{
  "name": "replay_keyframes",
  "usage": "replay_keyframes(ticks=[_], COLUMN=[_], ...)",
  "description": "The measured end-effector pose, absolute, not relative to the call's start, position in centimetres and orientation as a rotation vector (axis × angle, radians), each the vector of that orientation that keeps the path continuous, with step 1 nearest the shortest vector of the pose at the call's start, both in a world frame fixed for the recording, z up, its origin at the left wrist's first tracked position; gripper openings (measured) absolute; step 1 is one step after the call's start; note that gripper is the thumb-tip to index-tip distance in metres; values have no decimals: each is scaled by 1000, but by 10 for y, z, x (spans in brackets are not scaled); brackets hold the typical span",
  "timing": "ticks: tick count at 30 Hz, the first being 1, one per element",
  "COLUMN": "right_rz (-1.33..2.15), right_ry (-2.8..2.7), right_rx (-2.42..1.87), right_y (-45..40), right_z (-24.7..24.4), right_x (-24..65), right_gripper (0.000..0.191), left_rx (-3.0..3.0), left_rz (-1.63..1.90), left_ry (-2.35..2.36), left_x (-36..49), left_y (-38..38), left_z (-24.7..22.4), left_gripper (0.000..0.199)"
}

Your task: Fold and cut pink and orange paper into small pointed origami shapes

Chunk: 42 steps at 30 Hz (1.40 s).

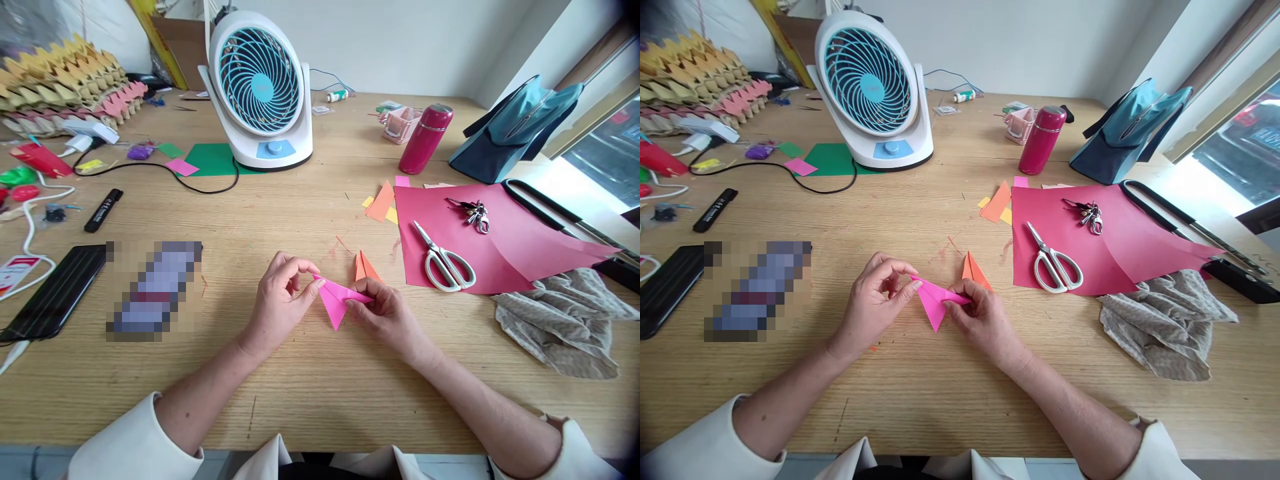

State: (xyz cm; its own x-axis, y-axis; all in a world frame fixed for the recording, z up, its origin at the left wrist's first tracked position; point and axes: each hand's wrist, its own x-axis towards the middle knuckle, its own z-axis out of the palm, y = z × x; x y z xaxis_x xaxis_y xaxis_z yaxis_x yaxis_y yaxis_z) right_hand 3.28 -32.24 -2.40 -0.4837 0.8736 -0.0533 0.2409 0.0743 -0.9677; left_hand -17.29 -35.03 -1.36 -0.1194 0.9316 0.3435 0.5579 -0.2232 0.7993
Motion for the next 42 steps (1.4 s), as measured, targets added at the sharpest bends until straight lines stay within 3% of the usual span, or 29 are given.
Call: replay_keyframes(ticks=[12, 18, 26, 32, 42], right_rz=[1251, 926, 442, 16, -145], right_ry=[-1838, -2178, -2582, -2848, -2896], right_rx=[-1185, -1121, -817, -838, -887], right_y=[-327, -329, -331, -335, -341], right_z=[-23, -21, -15, -22, -19], right_x=[32, 35, 41, 32, 34], right_gripper=[8, 4, 23, 23, 32], left_rx=[1852, 1480, 1472, 1531, 1308], left_rz=[1137, 1006, 926, 924, 965], left_ry=[1690, 1558, 1694, 1705, 1495], left_x=[-166, -162, -169, -166, -174], left_y=[-358, -356, -350, -351, -354], left_z=[-9, -16, -20, -19, -14], left_gripper=[8, 27, 28, 21, 40])
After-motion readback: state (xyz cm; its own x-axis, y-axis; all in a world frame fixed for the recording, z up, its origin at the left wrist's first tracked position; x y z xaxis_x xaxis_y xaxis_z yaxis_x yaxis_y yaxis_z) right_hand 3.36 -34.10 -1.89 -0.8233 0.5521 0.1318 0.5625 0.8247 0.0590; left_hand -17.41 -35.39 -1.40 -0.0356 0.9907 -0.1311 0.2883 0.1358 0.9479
